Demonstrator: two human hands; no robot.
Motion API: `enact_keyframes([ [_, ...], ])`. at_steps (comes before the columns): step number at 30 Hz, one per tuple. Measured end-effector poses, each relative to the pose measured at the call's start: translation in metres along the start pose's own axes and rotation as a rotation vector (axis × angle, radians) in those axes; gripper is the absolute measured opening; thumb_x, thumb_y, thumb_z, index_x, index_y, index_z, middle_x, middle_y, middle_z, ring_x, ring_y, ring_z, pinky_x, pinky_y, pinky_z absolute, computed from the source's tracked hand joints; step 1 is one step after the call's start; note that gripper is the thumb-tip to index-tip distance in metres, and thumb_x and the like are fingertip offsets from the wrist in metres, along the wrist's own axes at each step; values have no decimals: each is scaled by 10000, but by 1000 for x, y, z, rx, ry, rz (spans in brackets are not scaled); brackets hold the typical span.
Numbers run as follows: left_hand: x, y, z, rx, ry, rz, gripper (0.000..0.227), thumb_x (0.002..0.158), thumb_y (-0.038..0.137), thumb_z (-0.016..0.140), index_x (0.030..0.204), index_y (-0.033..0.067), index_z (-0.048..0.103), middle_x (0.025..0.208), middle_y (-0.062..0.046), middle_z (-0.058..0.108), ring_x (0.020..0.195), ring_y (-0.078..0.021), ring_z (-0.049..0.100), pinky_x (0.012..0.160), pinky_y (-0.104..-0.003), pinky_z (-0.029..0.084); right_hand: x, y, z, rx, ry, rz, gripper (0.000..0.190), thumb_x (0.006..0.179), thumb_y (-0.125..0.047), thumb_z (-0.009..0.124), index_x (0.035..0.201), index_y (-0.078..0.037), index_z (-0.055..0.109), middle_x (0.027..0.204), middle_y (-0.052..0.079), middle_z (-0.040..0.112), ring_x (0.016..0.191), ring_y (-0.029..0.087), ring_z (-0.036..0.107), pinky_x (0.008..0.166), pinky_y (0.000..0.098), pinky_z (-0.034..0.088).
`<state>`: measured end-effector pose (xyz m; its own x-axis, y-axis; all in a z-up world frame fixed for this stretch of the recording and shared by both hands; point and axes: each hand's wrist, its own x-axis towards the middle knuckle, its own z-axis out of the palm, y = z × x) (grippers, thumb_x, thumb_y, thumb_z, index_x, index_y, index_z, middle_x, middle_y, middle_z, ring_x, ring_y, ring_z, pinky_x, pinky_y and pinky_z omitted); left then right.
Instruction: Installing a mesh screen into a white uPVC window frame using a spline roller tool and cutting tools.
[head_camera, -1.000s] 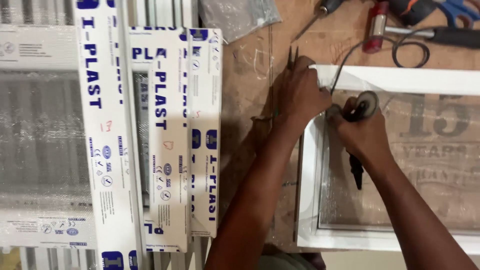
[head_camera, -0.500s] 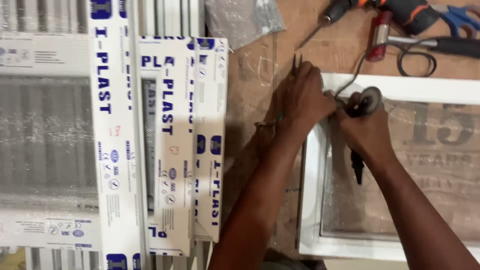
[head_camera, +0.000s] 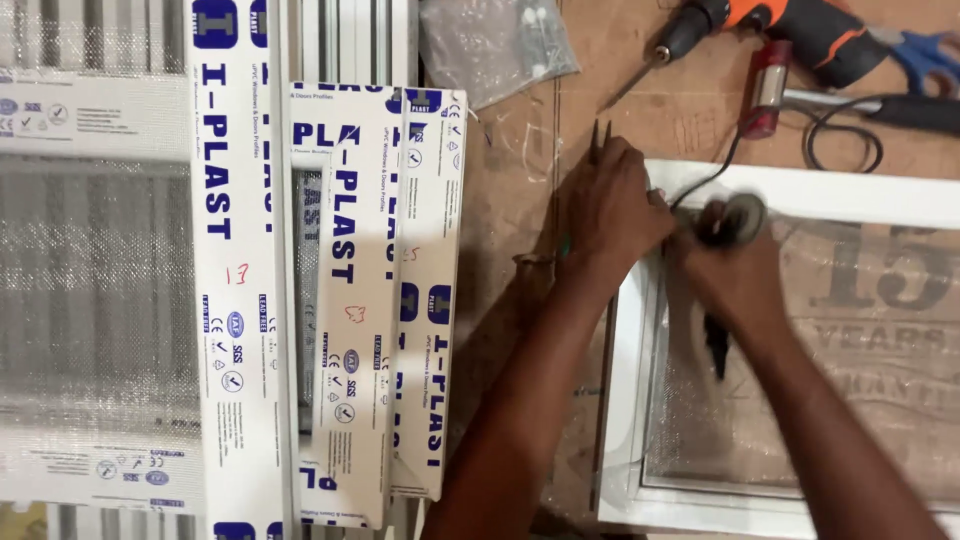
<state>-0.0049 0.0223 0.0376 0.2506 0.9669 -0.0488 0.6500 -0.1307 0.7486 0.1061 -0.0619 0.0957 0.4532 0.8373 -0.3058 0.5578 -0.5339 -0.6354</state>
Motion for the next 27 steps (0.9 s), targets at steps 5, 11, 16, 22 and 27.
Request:
enact_keyframes([
  [5, 5, -1, 8, 5, 39, -7, 291, 704, 142, 793, 920, -14, 676, 1093, -152, 625, 1038, -387, 615, 866, -466, 516, -8, 15, 0, 23, -9, -122, 302, 916, -167, 755, 865, 14, 518, 755, 110, 578, 697, 168, 515, 628, 339, 468],
  [11, 2, -1, 2, -41, -30, -49, 220, 764, 155, 790, 914, 28, 690, 1098, -109, 636, 1042, -349, 633, 873, -459, 509, -35, -11, -11, -97, -195, 292, 263, 915, -182, 735, 804, 7, 590, 677, 131, 594, 530, 195, 537, 508, 392, 443],
  [16, 1, 1, -3, -37, 2, -34, 233, 763, 167, 790, 927, 29, 698, 1105, -107, 638, 1075, -345, 628, 896, -460, 506, -34, -12, -10, -81, -191, 287, 238, 915, -183, 730, 803, -8, 615, 615, 93, 588, 520, 163, 504, 493, 354, 402],
  [22, 2, 2, -3, -50, 35, -38, 294, 740, 201, 811, 948, 24, 703, 1113, -127, 633, 1112, -354, 607, 920, -469, 502, -32, -18, -8, -64, -182, 391, 242, 927, -186, 712, 823, -5, 590, 594, 90, 568, 470, 162, 489, 447, 362, 394],
  [27, 3, 5, -1, -74, 36, -81, 422, 673, 278, 873, 932, 1, 688, 1125, -138, 626, 1110, -369, 600, 903, -469, 508, -29, -14, -6, -74, -167, 361, 220, 926, -168, 710, 831, -5, 595, 600, 85, 578, 467, 156, 483, 439, 357, 381],
])
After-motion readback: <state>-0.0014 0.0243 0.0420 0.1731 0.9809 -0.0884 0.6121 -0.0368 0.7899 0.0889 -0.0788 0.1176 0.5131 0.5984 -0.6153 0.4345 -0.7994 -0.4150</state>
